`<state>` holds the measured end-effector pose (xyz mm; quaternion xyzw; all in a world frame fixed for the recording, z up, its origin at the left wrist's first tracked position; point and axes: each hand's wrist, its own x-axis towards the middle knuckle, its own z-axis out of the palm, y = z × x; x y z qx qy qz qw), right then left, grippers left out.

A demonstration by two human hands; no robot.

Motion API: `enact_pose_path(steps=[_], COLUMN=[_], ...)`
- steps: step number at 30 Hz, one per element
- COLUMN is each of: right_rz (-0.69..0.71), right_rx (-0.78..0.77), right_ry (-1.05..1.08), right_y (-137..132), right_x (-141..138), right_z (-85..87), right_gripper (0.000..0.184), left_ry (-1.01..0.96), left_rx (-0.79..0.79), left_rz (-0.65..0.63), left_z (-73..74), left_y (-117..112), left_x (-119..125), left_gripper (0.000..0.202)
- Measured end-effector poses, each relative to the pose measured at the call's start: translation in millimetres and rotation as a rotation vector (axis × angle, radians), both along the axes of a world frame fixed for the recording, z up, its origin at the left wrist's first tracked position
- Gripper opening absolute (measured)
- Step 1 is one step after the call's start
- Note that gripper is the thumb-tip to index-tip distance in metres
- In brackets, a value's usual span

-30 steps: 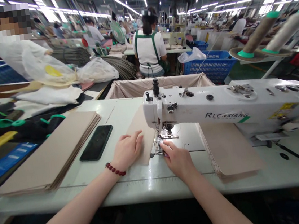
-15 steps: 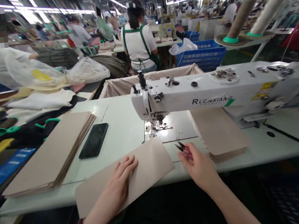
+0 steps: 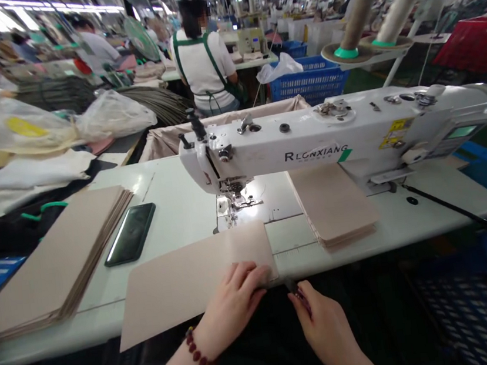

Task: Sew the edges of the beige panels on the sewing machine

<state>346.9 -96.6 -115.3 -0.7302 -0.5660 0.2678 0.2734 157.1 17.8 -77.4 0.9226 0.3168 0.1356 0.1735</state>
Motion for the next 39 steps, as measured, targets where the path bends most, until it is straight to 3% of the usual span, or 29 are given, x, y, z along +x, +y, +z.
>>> enact_pose_path(steps=[5, 10, 15, 18, 21, 23, 25, 28, 30, 34, 37, 39], right_rz=[0.040, 0.074, 0.085, 0.040, -0.029, -0.065, -0.066, 0.013, 0.087, 0.156, 0.159, 0.156], right_rx=[0.000, 0.011, 0.031, 0.026, 0.054, 0.088, 0.123, 0.164, 0.173, 0.168, 0.215, 0.272], right_ry=[-0.019, -0.023, -0.089, -0.121, -0.093, -0.058, -0.045, -0.097, -0.173, -0.299, -0.315, -0.322], right_y=[1, 6, 13, 13, 11, 12, 16, 29, 41, 70, 89, 98], right_x=[-2, -6, -12, -10, -5, -4, -6, -15, -20, -21, -14, -9], right_z=[-1.1, 2.8, 5.1, 2.6, 2.3, 4.9, 8.7, 14.3, 17.1, 21.0, 18.9, 13.5], right_gripper=[0.020, 0.016, 0.019, 0.021, 0.018, 0.018, 0.021, 0.027, 0.028, 0.031, 0.036, 0.038], left_ry=[-0.110, -0.256, -0.271, -0.222, -0.170, -0.128, -0.049, 0.088, 0.141, 0.126, 0.052, 0.008], left_rx=[0.006, -0.136, -0.173, -0.193, -0.237, -0.205, -0.092, 0.051, 0.046, -0.088, -0.255, -0.310], left_rz=[-0.026, 0.071, 0.050, -0.094, -0.269, -0.125, 0.159, 0.423, 0.477, 0.461, 0.449, 0.509], left_z=[-16.5, -12.9, -7.0, 3.9, 18.4, 23.6, 22.3, 12.5, 7.5, 12.7, 31.1, 51.4], left_y=[-7, -6, -10, -7, 10, 29, 49, 70, 74, 62, 52, 55], left_x=[18, 11, 11, 1, -26, -50, -73, -102, -112, -118, -132, -157], left_gripper=[0.017, 0.013, 0.013, 0.014, 0.026, 0.030, 0.029, 0.070, 0.077, 0.036, 0.026, 0.026])
